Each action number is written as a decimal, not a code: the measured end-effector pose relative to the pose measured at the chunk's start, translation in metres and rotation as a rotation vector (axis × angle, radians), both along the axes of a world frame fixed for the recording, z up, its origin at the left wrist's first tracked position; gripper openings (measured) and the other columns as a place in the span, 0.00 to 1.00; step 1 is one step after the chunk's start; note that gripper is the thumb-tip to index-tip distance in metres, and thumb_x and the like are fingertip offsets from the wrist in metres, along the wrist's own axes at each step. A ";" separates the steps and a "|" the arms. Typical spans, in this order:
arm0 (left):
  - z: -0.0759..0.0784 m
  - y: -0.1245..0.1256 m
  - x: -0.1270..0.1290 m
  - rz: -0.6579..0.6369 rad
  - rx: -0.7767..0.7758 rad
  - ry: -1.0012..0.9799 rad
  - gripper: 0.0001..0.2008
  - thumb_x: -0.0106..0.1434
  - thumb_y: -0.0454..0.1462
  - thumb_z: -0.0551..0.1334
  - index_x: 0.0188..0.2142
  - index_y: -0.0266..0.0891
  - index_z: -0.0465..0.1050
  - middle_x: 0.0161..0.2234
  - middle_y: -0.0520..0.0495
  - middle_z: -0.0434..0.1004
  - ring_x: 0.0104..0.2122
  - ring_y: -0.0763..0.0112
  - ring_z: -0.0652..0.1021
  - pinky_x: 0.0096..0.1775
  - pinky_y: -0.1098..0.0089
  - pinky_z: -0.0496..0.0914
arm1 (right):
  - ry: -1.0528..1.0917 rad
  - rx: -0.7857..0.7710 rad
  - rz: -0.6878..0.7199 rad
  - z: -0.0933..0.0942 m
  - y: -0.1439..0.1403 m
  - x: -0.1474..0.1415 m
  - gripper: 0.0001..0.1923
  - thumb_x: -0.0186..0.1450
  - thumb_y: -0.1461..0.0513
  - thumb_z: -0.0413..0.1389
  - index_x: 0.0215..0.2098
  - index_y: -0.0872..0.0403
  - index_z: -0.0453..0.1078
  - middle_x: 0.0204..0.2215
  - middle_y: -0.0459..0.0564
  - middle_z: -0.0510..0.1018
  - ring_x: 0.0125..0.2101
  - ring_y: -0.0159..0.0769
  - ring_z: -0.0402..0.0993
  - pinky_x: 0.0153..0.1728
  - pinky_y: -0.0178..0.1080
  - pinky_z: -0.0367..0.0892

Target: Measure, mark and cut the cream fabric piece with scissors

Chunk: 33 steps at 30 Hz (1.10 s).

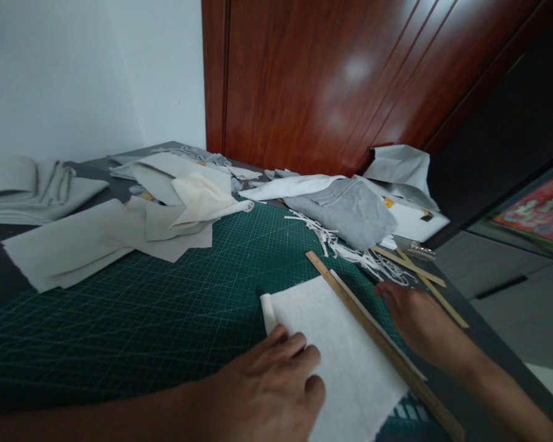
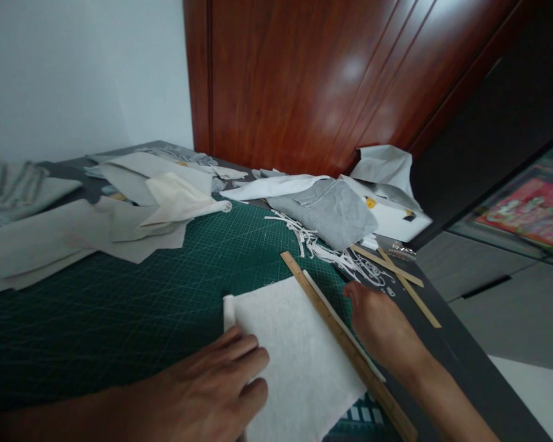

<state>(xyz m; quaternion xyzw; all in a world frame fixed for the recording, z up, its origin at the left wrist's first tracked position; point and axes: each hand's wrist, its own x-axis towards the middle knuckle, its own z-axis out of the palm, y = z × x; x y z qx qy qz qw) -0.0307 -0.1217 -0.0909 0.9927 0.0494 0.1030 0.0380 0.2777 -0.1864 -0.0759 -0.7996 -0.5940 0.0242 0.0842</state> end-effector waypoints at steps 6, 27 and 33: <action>0.020 0.008 -0.009 -0.053 -0.190 0.134 0.18 0.68 0.47 0.67 0.52 0.42 0.72 0.51 0.48 0.77 0.54 0.59 0.74 0.63 0.55 0.63 | -0.045 -0.083 0.038 -0.009 0.001 -0.044 0.16 0.73 0.47 0.54 0.38 0.50 0.69 0.24 0.49 0.81 0.25 0.44 0.80 0.26 0.40 0.63; 0.041 0.063 -0.027 -0.080 -0.304 0.249 0.15 0.49 0.23 0.59 0.32 0.42 0.64 0.32 0.54 0.74 0.36 0.67 0.74 0.44 0.66 0.67 | -0.346 -0.234 -0.136 -0.012 -0.010 -0.057 0.13 0.77 0.61 0.49 0.46 0.61 0.72 0.32 0.66 0.86 0.34 0.62 0.87 0.28 0.47 0.73; 0.024 0.038 0.015 0.333 -0.065 0.242 0.15 0.71 0.38 0.53 0.40 0.33 0.78 0.34 0.36 0.81 0.36 0.48 0.82 0.41 0.48 0.72 | -0.401 -0.239 -0.152 -0.010 -0.013 -0.074 0.15 0.74 0.68 0.46 0.45 0.63 0.75 0.29 0.68 0.86 0.31 0.60 0.88 0.26 0.47 0.76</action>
